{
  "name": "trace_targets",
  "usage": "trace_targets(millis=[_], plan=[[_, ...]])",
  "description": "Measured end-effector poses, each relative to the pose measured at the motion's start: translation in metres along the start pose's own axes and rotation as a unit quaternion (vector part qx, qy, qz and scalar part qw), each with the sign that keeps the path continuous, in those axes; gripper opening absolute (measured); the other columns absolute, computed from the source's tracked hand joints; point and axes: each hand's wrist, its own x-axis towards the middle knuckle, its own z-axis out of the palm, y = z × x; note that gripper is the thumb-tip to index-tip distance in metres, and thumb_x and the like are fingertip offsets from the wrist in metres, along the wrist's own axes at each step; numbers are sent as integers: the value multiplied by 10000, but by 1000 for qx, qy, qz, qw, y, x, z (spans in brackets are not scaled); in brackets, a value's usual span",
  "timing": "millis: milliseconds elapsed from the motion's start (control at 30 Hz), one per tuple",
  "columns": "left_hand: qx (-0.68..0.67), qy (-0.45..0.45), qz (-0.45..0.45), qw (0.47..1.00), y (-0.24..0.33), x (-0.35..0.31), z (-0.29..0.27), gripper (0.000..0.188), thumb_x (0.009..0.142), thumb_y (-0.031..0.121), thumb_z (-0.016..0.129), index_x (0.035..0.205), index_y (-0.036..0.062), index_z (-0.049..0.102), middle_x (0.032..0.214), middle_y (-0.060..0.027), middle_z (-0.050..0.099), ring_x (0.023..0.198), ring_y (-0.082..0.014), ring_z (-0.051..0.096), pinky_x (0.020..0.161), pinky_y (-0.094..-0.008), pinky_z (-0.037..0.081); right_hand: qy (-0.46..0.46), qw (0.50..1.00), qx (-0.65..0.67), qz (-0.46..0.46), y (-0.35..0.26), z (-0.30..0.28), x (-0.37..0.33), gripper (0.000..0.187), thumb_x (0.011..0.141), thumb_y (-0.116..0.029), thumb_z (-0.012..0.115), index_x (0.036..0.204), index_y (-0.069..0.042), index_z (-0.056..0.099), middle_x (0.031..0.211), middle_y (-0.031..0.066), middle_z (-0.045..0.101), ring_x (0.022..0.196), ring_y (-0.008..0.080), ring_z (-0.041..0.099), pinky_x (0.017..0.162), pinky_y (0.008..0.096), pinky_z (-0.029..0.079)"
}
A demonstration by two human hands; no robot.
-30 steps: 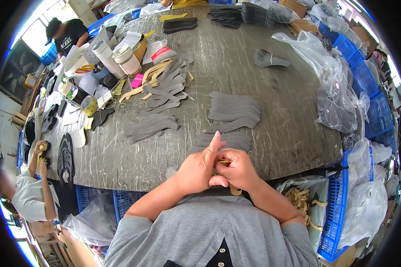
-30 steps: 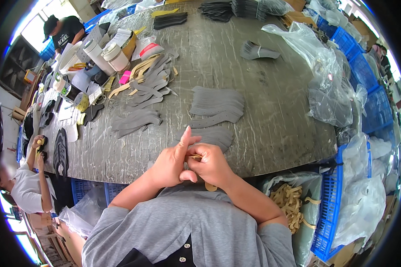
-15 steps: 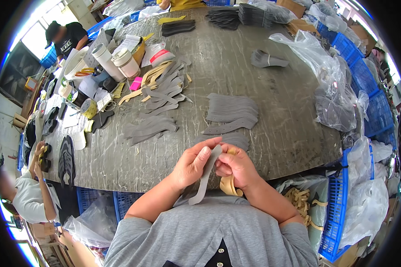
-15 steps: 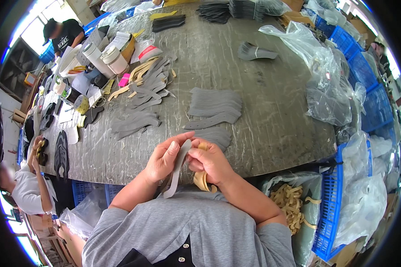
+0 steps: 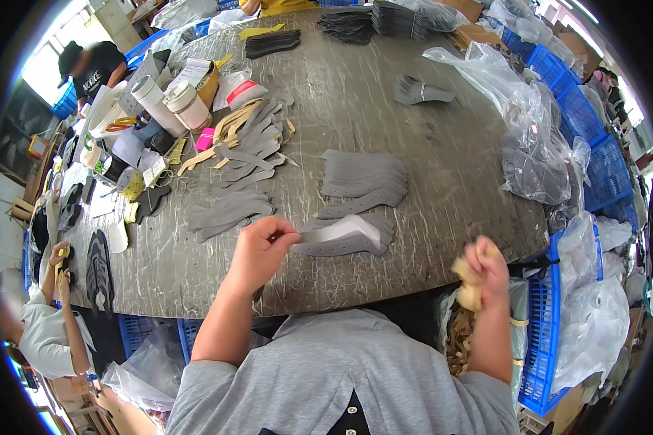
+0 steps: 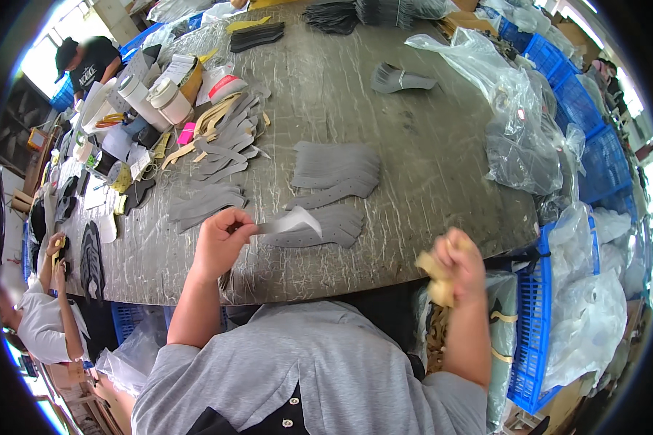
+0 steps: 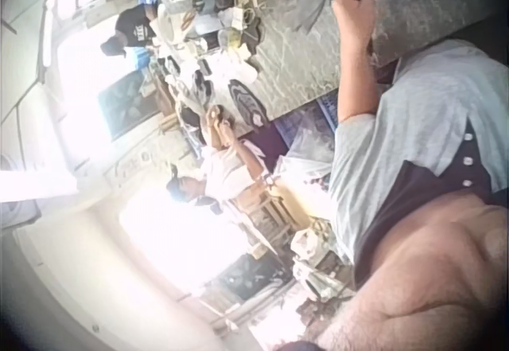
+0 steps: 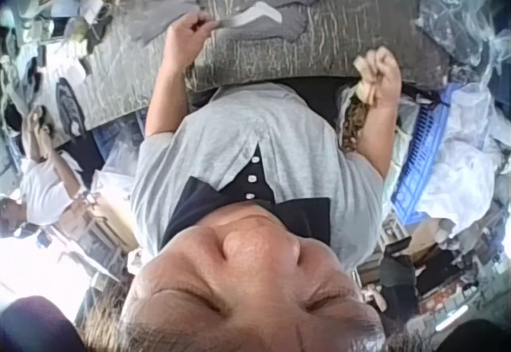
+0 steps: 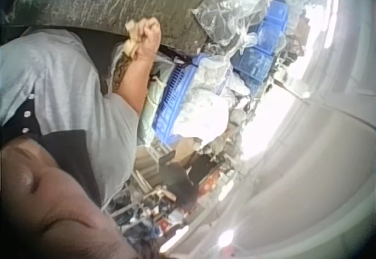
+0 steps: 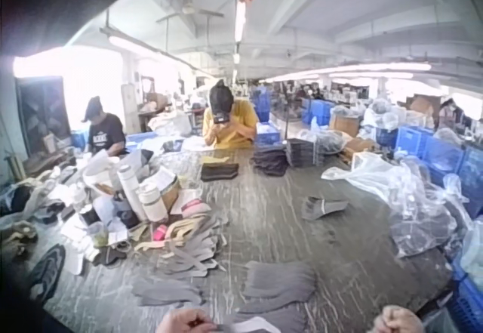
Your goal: The person repeatedly picks up a gray fabric strip and a beige rubber sole piece from a table. They align the fabric strip with the sole piece and press them together, then place the assembled unit on a growing pile. The process is repeated continuously throughout the clip.
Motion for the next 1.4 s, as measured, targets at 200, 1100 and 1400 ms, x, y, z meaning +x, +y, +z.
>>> trace_targets(millis=[200,1100,1400], plan=[[29,-35,-96,994,-16,-6,-5,80,822,49,708,850,-11,662,702,-28,620,652,-81,527,590,-250,438,7,474,-812,341,-5,-175,-140,206,727,-153,701,842,-9,609,746,93,684,680,293,662,615,381,504],[144,-72,-112,981,-37,11,25,165,800,123,724,903,-6,715,749,-113,690,688,-144,607,673,-307,496,70,896,-435,-59,124,70,70,152,815,22,681,908,3,562,687,42,591,620,88,542,569,257,459],[131,-79,-114,982,-42,11,25,150,788,109,732,883,-7,720,711,-98,681,664,-120,596,649,-295,494,68,890,-447,-53,124,70,69,135,809,20,676,890,8,569,678,47,589,604,96,541,560,264,456]])
